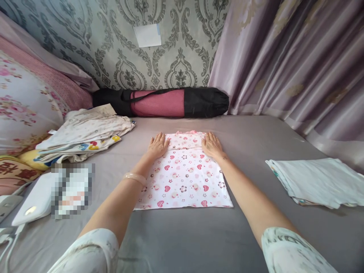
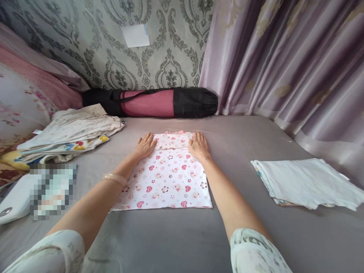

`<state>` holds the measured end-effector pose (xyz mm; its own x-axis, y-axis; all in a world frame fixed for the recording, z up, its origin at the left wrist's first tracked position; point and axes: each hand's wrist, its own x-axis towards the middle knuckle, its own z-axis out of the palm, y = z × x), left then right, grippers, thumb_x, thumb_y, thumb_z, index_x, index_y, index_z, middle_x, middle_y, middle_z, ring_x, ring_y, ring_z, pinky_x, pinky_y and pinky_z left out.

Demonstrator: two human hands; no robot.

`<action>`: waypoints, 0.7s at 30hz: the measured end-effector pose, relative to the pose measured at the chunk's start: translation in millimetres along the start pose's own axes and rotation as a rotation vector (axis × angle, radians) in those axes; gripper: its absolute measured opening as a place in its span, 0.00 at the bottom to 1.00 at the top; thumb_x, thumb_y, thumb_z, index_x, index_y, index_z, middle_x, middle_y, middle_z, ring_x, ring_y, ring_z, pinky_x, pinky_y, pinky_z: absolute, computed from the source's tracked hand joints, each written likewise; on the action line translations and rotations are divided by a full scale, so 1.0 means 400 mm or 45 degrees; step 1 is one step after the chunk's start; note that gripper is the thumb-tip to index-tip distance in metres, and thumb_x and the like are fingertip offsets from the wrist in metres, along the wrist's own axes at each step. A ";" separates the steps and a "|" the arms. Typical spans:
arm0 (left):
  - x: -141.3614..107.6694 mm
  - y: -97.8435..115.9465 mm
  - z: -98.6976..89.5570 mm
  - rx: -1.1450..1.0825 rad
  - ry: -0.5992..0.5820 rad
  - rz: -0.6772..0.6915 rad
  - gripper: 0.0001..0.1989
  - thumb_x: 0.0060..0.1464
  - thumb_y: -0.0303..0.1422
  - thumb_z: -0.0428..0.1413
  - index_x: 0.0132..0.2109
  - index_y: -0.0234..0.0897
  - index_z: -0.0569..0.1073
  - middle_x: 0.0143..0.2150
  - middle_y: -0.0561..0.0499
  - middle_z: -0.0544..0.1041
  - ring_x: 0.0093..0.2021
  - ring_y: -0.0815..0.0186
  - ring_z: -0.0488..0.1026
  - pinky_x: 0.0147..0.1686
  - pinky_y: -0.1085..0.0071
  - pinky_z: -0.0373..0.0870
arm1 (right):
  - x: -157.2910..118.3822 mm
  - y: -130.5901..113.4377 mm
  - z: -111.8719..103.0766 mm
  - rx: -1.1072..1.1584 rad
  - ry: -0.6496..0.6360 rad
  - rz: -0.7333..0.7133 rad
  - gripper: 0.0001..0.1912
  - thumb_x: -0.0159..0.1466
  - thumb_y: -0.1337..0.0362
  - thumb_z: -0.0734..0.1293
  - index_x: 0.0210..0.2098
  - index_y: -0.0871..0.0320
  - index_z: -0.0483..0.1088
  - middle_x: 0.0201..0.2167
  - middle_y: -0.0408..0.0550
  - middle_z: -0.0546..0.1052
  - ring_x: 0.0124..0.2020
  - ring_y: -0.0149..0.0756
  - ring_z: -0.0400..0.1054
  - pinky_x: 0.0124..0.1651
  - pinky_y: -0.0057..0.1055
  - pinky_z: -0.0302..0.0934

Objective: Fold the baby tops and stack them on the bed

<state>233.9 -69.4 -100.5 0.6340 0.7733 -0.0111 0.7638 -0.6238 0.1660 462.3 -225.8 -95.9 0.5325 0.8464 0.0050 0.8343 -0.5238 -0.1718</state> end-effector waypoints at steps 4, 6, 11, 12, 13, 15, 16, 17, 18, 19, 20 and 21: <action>0.001 0.000 -0.015 0.014 -0.055 -0.009 0.34 0.66 0.46 0.28 0.70 0.30 0.50 0.73 0.40 0.46 0.72 0.58 0.44 0.68 0.52 0.43 | 0.003 0.002 -0.014 0.027 -0.056 0.015 0.35 0.70 0.56 0.43 0.70 0.73 0.45 0.71 0.60 0.45 0.71 0.45 0.38 0.70 0.41 0.36; 0.002 0.007 -0.028 0.045 -0.088 -0.029 0.33 0.66 0.46 0.29 0.70 0.31 0.50 0.73 0.40 0.47 0.72 0.56 0.44 0.67 0.51 0.44 | 0.004 0.002 -0.027 0.035 -0.093 0.020 0.35 0.71 0.55 0.43 0.70 0.71 0.46 0.71 0.60 0.46 0.71 0.46 0.39 0.70 0.45 0.35; -0.001 0.075 -0.048 0.159 0.155 0.148 0.31 0.67 0.44 0.32 0.70 0.33 0.53 0.73 0.42 0.48 0.72 0.56 0.42 0.69 0.53 0.39 | 0.007 -0.025 -0.049 -0.027 0.040 -0.242 0.31 0.71 0.56 0.44 0.70 0.60 0.49 0.72 0.53 0.46 0.72 0.46 0.36 0.69 0.55 0.26; 0.000 0.092 -0.046 0.166 0.170 0.232 0.31 0.67 0.44 0.32 0.70 0.34 0.54 0.73 0.44 0.49 0.73 0.57 0.41 0.69 0.54 0.37 | 0.008 -0.033 -0.048 -0.034 0.044 -0.313 0.30 0.71 0.56 0.45 0.70 0.57 0.49 0.72 0.50 0.46 0.72 0.45 0.36 0.69 0.55 0.26; 0.002 0.106 -0.040 0.167 0.160 0.308 0.31 0.67 0.45 0.32 0.70 0.36 0.54 0.73 0.45 0.50 0.72 0.58 0.42 0.69 0.55 0.37 | 0.009 -0.040 -0.046 -0.039 0.033 -0.365 0.30 0.71 0.56 0.45 0.70 0.55 0.48 0.72 0.48 0.46 0.72 0.44 0.35 0.69 0.54 0.26; 0.009 0.125 -0.026 0.161 0.113 0.396 0.31 0.67 0.46 0.31 0.70 0.37 0.54 0.72 0.47 0.52 0.72 0.57 0.44 0.69 0.54 0.39 | 0.012 -0.051 -0.036 -0.047 -0.006 -0.404 0.29 0.71 0.55 0.46 0.70 0.53 0.48 0.72 0.46 0.46 0.72 0.44 0.36 0.70 0.53 0.28; 0.012 0.129 -0.018 0.155 0.092 0.412 0.32 0.67 0.47 0.31 0.70 0.37 0.53 0.72 0.47 0.52 0.72 0.56 0.45 0.68 0.53 0.40 | 0.014 -0.054 -0.030 -0.050 -0.022 -0.403 0.29 0.71 0.55 0.46 0.70 0.52 0.48 0.72 0.46 0.47 0.72 0.44 0.37 0.70 0.53 0.29; 0.016 0.130 -0.011 0.147 0.077 0.417 0.32 0.67 0.48 0.31 0.70 0.37 0.53 0.72 0.47 0.52 0.72 0.55 0.46 0.68 0.52 0.42 | 0.015 -0.055 -0.024 -0.052 -0.036 -0.396 0.29 0.71 0.56 0.46 0.70 0.53 0.48 0.72 0.46 0.47 0.72 0.44 0.38 0.70 0.53 0.31; 0.018 0.129 -0.006 0.140 0.065 0.417 0.32 0.67 0.48 0.31 0.70 0.38 0.52 0.72 0.47 0.53 0.71 0.55 0.46 0.67 0.52 0.43 | 0.016 -0.055 -0.018 -0.051 -0.044 -0.391 0.29 0.71 0.56 0.46 0.70 0.53 0.49 0.72 0.46 0.48 0.71 0.45 0.38 0.70 0.53 0.32; 0.020 0.127 -0.003 0.136 0.058 0.413 0.33 0.66 0.49 0.31 0.71 0.38 0.52 0.72 0.47 0.52 0.71 0.55 0.47 0.67 0.52 0.44 | 0.016 -0.054 -0.012 -0.051 -0.042 -0.388 0.29 0.71 0.56 0.46 0.70 0.53 0.49 0.72 0.46 0.48 0.71 0.45 0.39 0.69 0.53 0.33; 0.021 0.124 -0.002 0.136 0.056 0.409 0.33 0.66 0.49 0.31 0.71 0.38 0.51 0.72 0.47 0.52 0.71 0.55 0.47 0.67 0.53 0.44 | 0.017 -0.053 -0.008 -0.049 -0.032 -0.385 0.29 0.71 0.57 0.47 0.70 0.53 0.49 0.72 0.46 0.48 0.71 0.45 0.39 0.69 0.53 0.33; 0.021 0.122 -0.003 0.138 0.055 0.403 0.32 0.67 0.49 0.31 0.71 0.38 0.51 0.72 0.47 0.52 0.71 0.55 0.47 0.67 0.53 0.44 | 0.018 -0.051 -0.005 -0.046 -0.019 -0.383 0.29 0.71 0.57 0.47 0.70 0.53 0.49 0.72 0.45 0.48 0.71 0.45 0.39 0.70 0.53 0.33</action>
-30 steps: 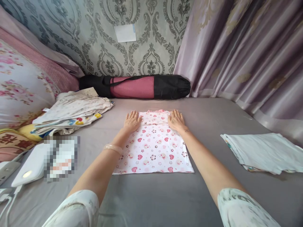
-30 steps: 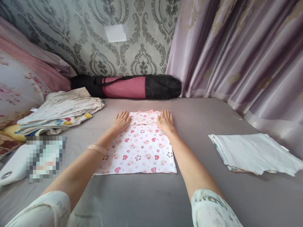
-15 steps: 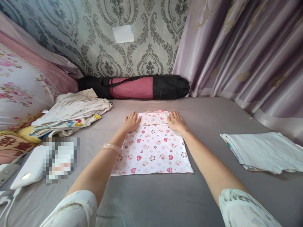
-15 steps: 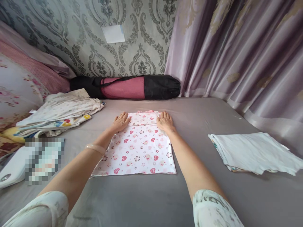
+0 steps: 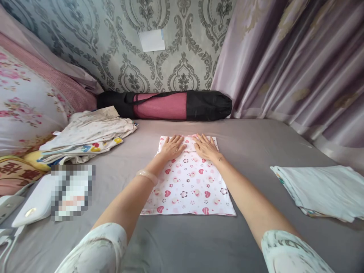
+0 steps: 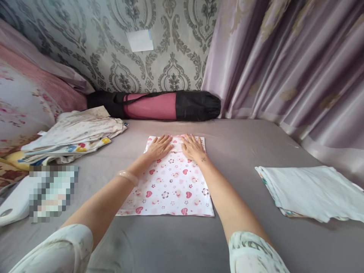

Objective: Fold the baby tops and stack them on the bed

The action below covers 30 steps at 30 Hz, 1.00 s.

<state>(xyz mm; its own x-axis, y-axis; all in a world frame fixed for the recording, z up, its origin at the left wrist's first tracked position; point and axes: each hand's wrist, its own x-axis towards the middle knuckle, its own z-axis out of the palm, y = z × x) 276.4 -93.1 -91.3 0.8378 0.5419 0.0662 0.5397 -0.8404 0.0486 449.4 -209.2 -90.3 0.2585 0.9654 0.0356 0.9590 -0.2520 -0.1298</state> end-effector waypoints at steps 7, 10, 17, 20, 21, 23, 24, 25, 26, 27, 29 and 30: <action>0.000 0.016 -0.015 0.031 -0.025 -0.045 0.32 0.66 0.48 0.33 0.70 0.38 0.52 0.73 0.45 0.49 0.72 0.54 0.44 0.67 0.51 0.43 | 0.004 -0.013 -0.020 0.022 -0.039 0.028 0.29 0.71 0.58 0.49 0.69 0.53 0.52 0.72 0.46 0.48 0.71 0.46 0.38 0.69 0.54 0.33; -0.004 0.040 -0.006 0.048 0.063 -0.111 0.31 0.67 0.44 0.33 0.69 0.33 0.54 0.73 0.40 0.47 0.72 0.54 0.41 0.68 0.50 0.39 | 0.001 -0.048 -0.020 -0.001 0.071 -0.030 0.29 0.70 0.61 0.49 0.68 0.57 0.54 0.72 0.50 0.48 0.72 0.44 0.36 0.70 0.52 0.29; -0.016 0.073 0.018 0.025 0.067 -0.096 0.28 0.67 0.38 0.33 0.69 0.35 0.54 0.72 0.44 0.51 0.72 0.58 0.46 0.68 0.51 0.41 | -0.001 -0.103 0.017 0.056 0.026 -0.070 0.30 0.70 0.62 0.47 0.70 0.61 0.50 0.71 0.48 0.48 0.71 0.39 0.39 0.71 0.46 0.31; -0.016 0.069 0.007 0.005 0.022 -0.094 0.28 0.67 0.38 0.33 0.69 0.34 0.54 0.72 0.44 0.50 0.72 0.58 0.46 0.68 0.52 0.42 | 0.000 -0.097 0.009 0.062 -0.009 -0.080 0.30 0.70 0.61 0.46 0.70 0.61 0.50 0.72 0.48 0.48 0.71 0.39 0.39 0.70 0.45 0.31; -0.017 0.065 0.004 -0.006 0.019 -0.110 0.28 0.67 0.39 0.33 0.69 0.34 0.54 0.72 0.44 0.50 0.72 0.57 0.46 0.68 0.52 0.42 | -0.001 -0.094 0.006 0.061 -0.001 -0.071 0.30 0.70 0.61 0.46 0.70 0.60 0.50 0.72 0.48 0.48 0.72 0.39 0.38 0.70 0.46 0.31; -0.022 0.056 0.001 -0.019 0.049 -0.193 0.30 0.67 0.41 0.32 0.70 0.35 0.54 0.72 0.43 0.51 0.72 0.55 0.45 0.68 0.50 0.40 | -0.006 -0.086 0.001 0.045 0.054 0.005 0.31 0.70 0.59 0.46 0.70 0.61 0.49 0.72 0.50 0.46 0.72 0.41 0.36 0.70 0.48 0.30; -0.024 0.051 0.002 -0.020 0.074 -0.243 0.30 0.66 0.43 0.32 0.70 0.35 0.54 0.72 0.43 0.52 0.72 0.54 0.45 0.68 0.49 0.40 | -0.009 -0.083 0.002 0.033 0.084 0.063 0.31 0.71 0.58 0.45 0.70 0.62 0.48 0.72 0.52 0.46 0.72 0.43 0.35 0.70 0.50 0.29; -0.027 0.047 0.005 -0.017 0.097 -0.289 0.31 0.66 0.45 0.32 0.70 0.36 0.54 0.72 0.43 0.53 0.72 0.52 0.45 0.67 0.47 0.39 | -0.011 -0.081 0.004 0.020 0.106 0.119 0.32 0.71 0.57 0.45 0.70 0.63 0.48 0.72 0.53 0.46 0.72 0.44 0.35 0.69 0.52 0.28; -0.029 0.043 0.008 -0.013 0.109 -0.320 0.31 0.66 0.46 0.32 0.70 0.36 0.54 0.71 0.42 0.54 0.71 0.51 0.45 0.67 0.46 0.40 | -0.014 -0.080 0.007 0.009 0.111 0.165 0.32 0.71 0.57 0.45 0.70 0.64 0.48 0.72 0.54 0.46 0.72 0.45 0.35 0.69 0.53 0.28; -0.031 0.041 0.011 -0.009 0.110 -0.329 0.32 0.66 0.46 0.32 0.70 0.36 0.54 0.71 0.41 0.54 0.71 0.51 0.47 0.67 0.46 0.40 | -0.015 -0.080 0.010 0.003 0.101 0.190 0.32 0.71 0.57 0.45 0.70 0.64 0.48 0.72 0.54 0.46 0.72 0.46 0.36 0.69 0.53 0.29; -0.031 0.039 0.014 -0.007 0.100 -0.322 0.32 0.66 0.47 0.32 0.69 0.35 0.54 0.70 0.40 0.55 0.70 0.50 0.49 0.67 0.46 0.41 | -0.014 -0.081 0.014 0.000 0.084 0.204 0.32 0.71 0.57 0.45 0.70 0.63 0.49 0.71 0.54 0.47 0.71 0.45 0.38 0.69 0.54 0.29; -0.030 0.038 0.014 -0.010 0.093 -0.322 0.32 0.66 0.47 0.32 0.69 0.35 0.55 0.70 0.40 0.55 0.70 0.50 0.49 0.66 0.46 0.42 | -0.013 -0.080 0.014 0.000 0.080 0.206 0.31 0.71 0.57 0.45 0.70 0.63 0.49 0.71 0.54 0.47 0.71 0.45 0.38 0.69 0.54 0.30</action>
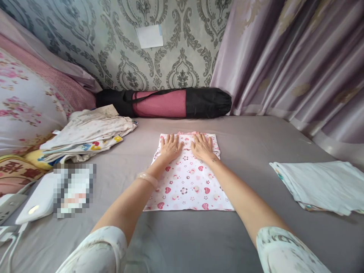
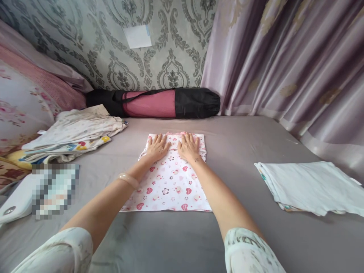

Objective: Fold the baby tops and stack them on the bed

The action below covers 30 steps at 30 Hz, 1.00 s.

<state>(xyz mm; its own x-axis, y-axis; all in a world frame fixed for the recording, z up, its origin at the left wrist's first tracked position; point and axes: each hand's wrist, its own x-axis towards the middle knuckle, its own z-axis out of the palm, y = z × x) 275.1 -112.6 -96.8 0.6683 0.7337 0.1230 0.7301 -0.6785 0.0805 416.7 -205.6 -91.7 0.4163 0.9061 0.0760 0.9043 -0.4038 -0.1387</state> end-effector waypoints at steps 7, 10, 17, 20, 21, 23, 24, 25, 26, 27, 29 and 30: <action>0.005 -0.055 -0.027 -0.017 -0.034 -0.072 0.33 0.66 0.47 0.29 0.69 0.35 0.55 0.72 0.43 0.51 0.72 0.55 0.44 0.68 0.51 0.40 | 0.011 0.065 -0.027 0.040 0.029 0.047 0.33 0.71 0.56 0.43 0.70 0.65 0.48 0.72 0.55 0.47 0.72 0.45 0.36 0.70 0.50 0.30; -0.002 -0.085 -0.023 -0.026 -0.104 -0.076 0.34 0.66 0.47 0.29 0.70 0.31 0.54 0.72 0.42 0.51 0.72 0.55 0.45 0.68 0.53 0.42 | 0.002 0.099 -0.018 0.007 0.039 0.077 0.33 0.70 0.57 0.45 0.69 0.70 0.49 0.71 0.57 0.49 0.71 0.45 0.39 0.70 0.45 0.33; 0.004 -0.100 -0.004 -0.091 -0.131 -0.072 0.36 0.65 0.49 0.28 0.70 0.31 0.51 0.72 0.41 0.50 0.72 0.54 0.43 0.68 0.53 0.43 | -0.003 0.105 -0.001 0.017 0.046 0.076 0.33 0.71 0.56 0.45 0.69 0.70 0.50 0.70 0.57 0.51 0.71 0.45 0.40 0.70 0.42 0.35; -0.002 -0.109 -0.009 -0.144 -0.134 -0.086 0.36 0.65 0.50 0.29 0.71 0.31 0.49 0.73 0.41 0.46 0.73 0.55 0.41 0.68 0.54 0.43 | -0.008 0.110 -0.015 0.067 0.014 0.059 0.33 0.71 0.54 0.45 0.69 0.67 0.49 0.71 0.57 0.48 0.71 0.44 0.38 0.70 0.43 0.36; -0.011 -0.112 -0.013 -0.149 -0.125 -0.078 0.36 0.65 0.50 0.30 0.71 0.31 0.48 0.73 0.40 0.45 0.73 0.55 0.40 0.68 0.53 0.42 | -0.016 0.114 -0.021 0.076 0.014 0.032 0.33 0.71 0.53 0.45 0.69 0.66 0.49 0.72 0.56 0.46 0.72 0.44 0.36 0.70 0.44 0.35; -0.040 -0.116 -0.023 -0.124 -0.103 -0.014 0.37 0.65 0.51 0.32 0.71 0.31 0.46 0.74 0.39 0.43 0.73 0.54 0.37 0.68 0.51 0.39 | -0.044 0.120 -0.030 0.082 0.029 -0.077 0.33 0.70 0.53 0.48 0.70 0.64 0.48 0.72 0.55 0.43 0.72 0.45 0.33 0.71 0.46 0.32; -0.060 -0.116 -0.028 -0.104 -0.101 0.042 0.37 0.65 0.51 0.33 0.71 0.31 0.46 0.74 0.39 0.42 0.73 0.53 0.36 0.68 0.50 0.38 | -0.064 0.121 -0.034 0.084 0.034 -0.153 0.33 0.70 0.53 0.49 0.70 0.63 0.48 0.72 0.54 0.43 0.72 0.46 0.32 0.71 0.47 0.30; -0.083 -0.115 -0.034 -0.086 -0.113 0.102 0.37 0.65 0.51 0.34 0.71 0.31 0.46 0.74 0.38 0.42 0.73 0.52 0.35 0.68 0.48 0.36 | -0.089 0.122 -0.038 0.092 0.026 -0.234 0.33 0.69 0.53 0.51 0.70 0.62 0.48 0.72 0.54 0.42 0.72 0.47 0.32 0.71 0.48 0.30; -0.109 -0.111 -0.041 -0.075 -0.133 0.162 0.37 0.65 0.51 0.35 0.71 0.31 0.46 0.74 0.38 0.41 0.73 0.52 0.35 0.68 0.48 0.36 | -0.117 0.121 -0.042 0.107 0.006 -0.311 0.33 0.69 0.53 0.51 0.70 0.61 0.48 0.72 0.53 0.43 0.72 0.48 0.32 0.71 0.49 0.30; -0.137 -0.106 -0.048 -0.070 -0.157 0.219 0.36 0.65 0.51 0.36 0.71 0.32 0.47 0.74 0.38 0.41 0.73 0.52 0.35 0.68 0.48 0.36 | -0.147 0.119 -0.046 0.128 -0.028 -0.375 0.33 0.69 0.53 0.52 0.70 0.61 0.48 0.72 0.53 0.43 0.72 0.49 0.33 0.71 0.49 0.31; -0.195 -0.094 -0.062 -0.077 -0.210 0.332 0.35 0.65 0.50 0.37 0.71 0.34 0.48 0.74 0.39 0.43 0.73 0.52 0.38 0.68 0.49 0.37 | -0.212 0.114 -0.059 0.176 -0.124 -0.460 0.33 0.69 0.52 0.52 0.70 0.60 0.49 0.72 0.53 0.45 0.72 0.47 0.35 0.71 0.47 0.34; -0.224 -0.087 -0.070 -0.090 -0.233 0.394 0.34 0.65 0.50 0.37 0.71 0.35 0.49 0.73 0.40 0.45 0.73 0.52 0.40 0.68 0.50 0.39 | -0.245 0.111 -0.067 0.196 -0.180 -0.485 0.33 0.69 0.51 0.51 0.69 0.59 0.50 0.72 0.53 0.46 0.72 0.47 0.37 0.71 0.46 0.35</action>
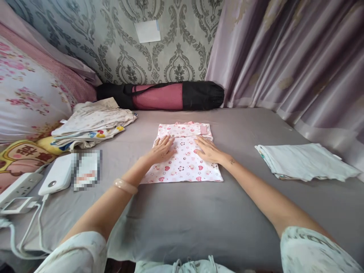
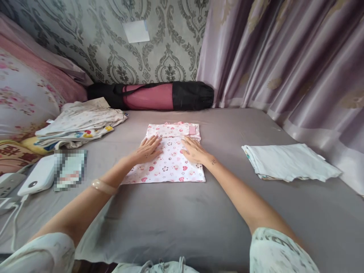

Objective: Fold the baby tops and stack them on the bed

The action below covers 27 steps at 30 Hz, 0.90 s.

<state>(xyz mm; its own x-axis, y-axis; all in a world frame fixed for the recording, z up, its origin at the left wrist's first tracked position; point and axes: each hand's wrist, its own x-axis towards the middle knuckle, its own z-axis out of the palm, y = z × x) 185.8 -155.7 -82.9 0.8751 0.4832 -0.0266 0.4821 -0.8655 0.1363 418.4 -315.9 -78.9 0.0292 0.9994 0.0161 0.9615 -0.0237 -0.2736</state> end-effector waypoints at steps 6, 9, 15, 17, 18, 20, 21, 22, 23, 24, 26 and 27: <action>-0.153 0.091 -0.018 -0.137 0.025 0.439 0.26 0.66 0.47 0.42 0.62 0.38 0.65 0.65 0.39 0.62 0.65 0.53 0.61 0.62 0.59 0.58 | -0.177 -0.081 -0.023 0.090 -0.125 -0.086 0.30 0.70 0.51 0.53 0.67 0.58 0.57 0.70 0.52 0.52 0.71 0.45 0.41 0.71 0.45 0.39; -0.208 0.126 -0.022 -0.241 0.118 0.530 0.20 0.66 0.45 0.45 0.55 0.40 0.72 0.56 0.42 0.69 0.55 0.58 0.69 0.54 0.64 0.66 | -0.246 -0.104 -0.028 0.102 -0.075 -0.155 0.26 0.71 0.53 0.53 0.64 0.56 0.63 0.68 0.53 0.57 0.69 0.45 0.47 0.69 0.44 0.44; -0.246 0.171 -0.025 -0.191 0.113 0.577 0.18 0.68 0.38 0.42 0.46 0.38 0.75 0.42 0.46 0.73 0.43 0.64 0.71 0.44 0.69 0.68 | -0.298 -0.128 -0.031 0.120 0.065 -0.292 0.15 0.71 0.60 0.58 0.49 0.53 0.74 0.51 0.53 0.72 0.53 0.42 0.66 0.54 0.39 0.62; -0.247 0.184 -0.029 -0.099 0.104 0.576 0.18 0.69 0.37 0.41 0.43 0.38 0.75 0.41 0.46 0.73 0.41 0.64 0.71 0.42 0.69 0.67 | -0.295 -0.129 -0.029 0.088 0.085 -0.321 0.14 0.71 0.61 0.58 0.45 0.53 0.75 0.45 0.51 0.73 0.47 0.40 0.68 0.48 0.36 0.63; -0.246 0.190 -0.032 -0.044 0.101 0.568 0.18 0.68 0.36 0.41 0.42 0.37 0.75 0.40 0.46 0.74 0.40 0.64 0.71 0.41 0.70 0.67 | -0.293 -0.129 -0.028 0.065 0.090 -0.331 0.13 0.71 0.62 0.58 0.43 0.54 0.75 0.43 0.51 0.74 0.45 0.40 0.68 0.46 0.35 0.63; -0.242 0.202 -0.038 0.051 0.083 0.551 0.16 0.68 0.34 0.42 0.39 0.37 0.74 0.39 0.46 0.74 0.39 0.64 0.71 0.40 0.70 0.67 | -0.288 -0.129 -0.023 0.021 0.106 -0.347 0.14 0.71 0.63 0.57 0.41 0.54 0.74 0.41 0.50 0.73 0.42 0.38 0.68 0.42 0.34 0.62; -0.238 0.208 -0.041 0.083 0.070 0.534 0.15 0.67 0.32 0.43 0.38 0.36 0.74 0.39 0.46 0.74 0.39 0.64 0.71 0.39 0.70 0.66 | -0.286 -0.129 -0.021 0.002 0.113 -0.356 0.14 0.72 0.63 0.57 0.41 0.54 0.74 0.40 0.50 0.73 0.41 0.38 0.67 0.41 0.33 0.62; -0.234 0.213 -0.044 0.100 0.057 0.508 0.14 0.65 0.31 0.44 0.36 0.36 0.73 0.38 0.47 0.74 0.38 0.64 0.71 0.38 0.70 0.66 | -0.285 -0.131 -0.019 -0.015 0.123 -0.361 0.14 0.72 0.63 0.57 0.40 0.55 0.74 0.40 0.50 0.73 0.41 0.37 0.67 0.41 0.33 0.61; -0.229 0.218 -0.046 0.101 0.042 0.471 0.12 0.64 0.30 0.46 0.36 0.36 0.73 0.37 0.47 0.75 0.38 0.64 0.71 0.38 0.70 0.66 | -0.285 -0.133 -0.018 -0.030 0.135 -0.360 0.14 0.72 0.63 0.56 0.40 0.55 0.74 0.39 0.50 0.73 0.40 0.37 0.67 0.41 0.32 0.61; -0.224 0.222 -0.049 0.090 0.032 0.423 0.11 0.62 0.29 0.47 0.35 0.36 0.73 0.37 0.47 0.75 0.38 0.64 0.71 0.37 0.70 0.66 | -0.286 -0.136 -0.017 -0.046 0.149 -0.352 0.14 0.72 0.64 0.56 0.40 0.55 0.74 0.39 0.50 0.73 0.40 0.37 0.67 0.41 0.32 0.60; -0.216 0.229 -0.054 0.046 0.024 0.316 0.07 0.59 0.28 0.50 0.35 0.36 0.72 0.37 0.48 0.75 0.37 0.64 0.72 0.36 0.71 0.66 | -0.288 -0.145 -0.016 -0.074 0.182 -0.309 0.13 0.71 0.63 0.57 0.40 0.55 0.73 0.38 0.49 0.73 0.40 0.37 0.67 0.41 0.32 0.60; -0.213 0.231 -0.056 0.023 0.021 0.274 0.06 0.58 0.28 0.50 0.35 0.36 0.72 0.37 0.48 0.76 0.37 0.64 0.72 0.35 0.71 0.66 | -0.288 -0.149 -0.016 -0.087 0.196 -0.284 0.12 0.71 0.62 0.59 0.40 0.55 0.73 0.38 0.49 0.73 0.40 0.37 0.67 0.41 0.31 0.59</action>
<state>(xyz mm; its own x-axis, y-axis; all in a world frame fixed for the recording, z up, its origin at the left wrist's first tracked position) 154.8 -274.0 -45.7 0.9572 0.2888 0.0177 0.2847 -0.9511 0.1196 359.4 -429.9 -58.2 -0.1489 0.9649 0.2162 0.9649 0.1896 -0.1819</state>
